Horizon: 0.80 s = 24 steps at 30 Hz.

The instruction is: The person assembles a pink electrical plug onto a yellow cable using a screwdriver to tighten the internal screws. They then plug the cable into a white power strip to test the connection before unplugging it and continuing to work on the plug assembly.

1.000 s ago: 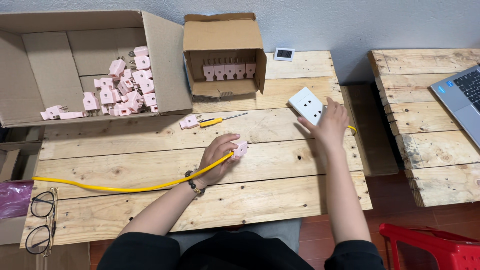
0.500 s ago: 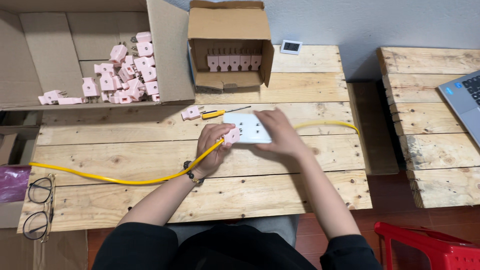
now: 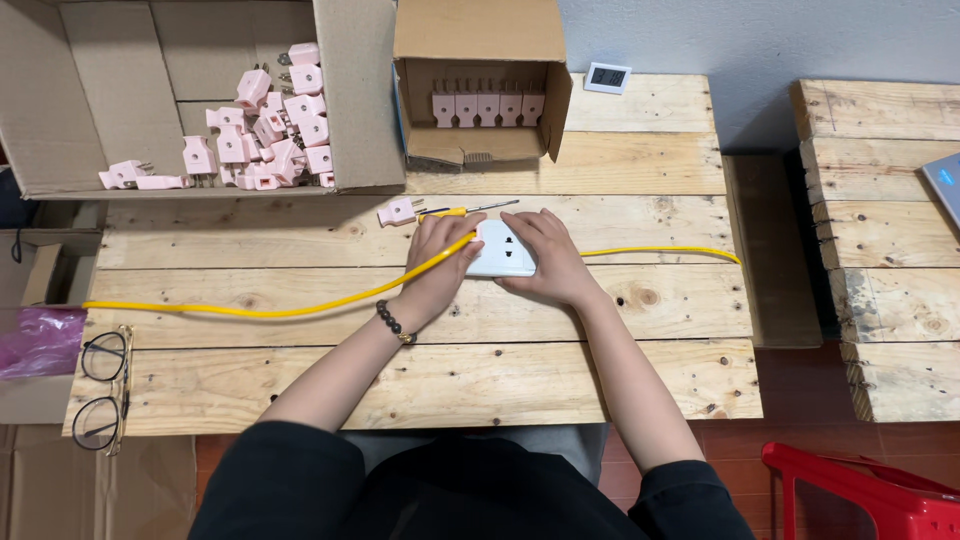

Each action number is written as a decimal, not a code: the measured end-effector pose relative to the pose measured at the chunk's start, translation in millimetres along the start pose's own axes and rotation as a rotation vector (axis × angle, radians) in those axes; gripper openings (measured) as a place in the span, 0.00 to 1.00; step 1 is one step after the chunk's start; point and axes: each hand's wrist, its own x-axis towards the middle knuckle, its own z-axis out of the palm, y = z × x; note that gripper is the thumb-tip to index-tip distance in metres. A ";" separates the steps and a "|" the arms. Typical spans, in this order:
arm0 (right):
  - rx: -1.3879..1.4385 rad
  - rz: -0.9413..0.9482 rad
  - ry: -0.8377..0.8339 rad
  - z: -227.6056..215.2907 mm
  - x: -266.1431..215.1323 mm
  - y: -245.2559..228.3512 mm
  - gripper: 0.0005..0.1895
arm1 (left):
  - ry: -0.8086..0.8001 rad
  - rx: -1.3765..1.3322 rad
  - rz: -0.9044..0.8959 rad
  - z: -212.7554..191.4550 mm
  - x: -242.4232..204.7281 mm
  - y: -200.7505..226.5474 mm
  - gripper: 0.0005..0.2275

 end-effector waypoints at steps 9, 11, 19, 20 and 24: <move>-0.052 -0.047 0.108 -0.7 -7.9 -4.9 0.50 | -0.091 -0.081 0.046 -8.1 2.0 -9.6 0.17; -0.028 -0.062 0.119 -0.6 -7.9 -4.2 0.48 | -0.163 -0.076 0.068 -19.3 3.4 -7.2 0.25; 0.022 -0.088 0.142 12.9 -3.5 -11.0 0.52 | -0.270 -0.032 0.031 -33.0 -0.7 -13.3 0.42; 0.022 -0.101 0.151 15.3 -1.1 -11.8 0.53 | -0.246 -0.018 0.023 -33.9 -1.6 -15.6 0.45; -0.008 -0.132 0.172 21.3 4.5 -15.7 0.56 | -0.220 -0.048 -0.048 -36.4 -4.8 -17.8 0.50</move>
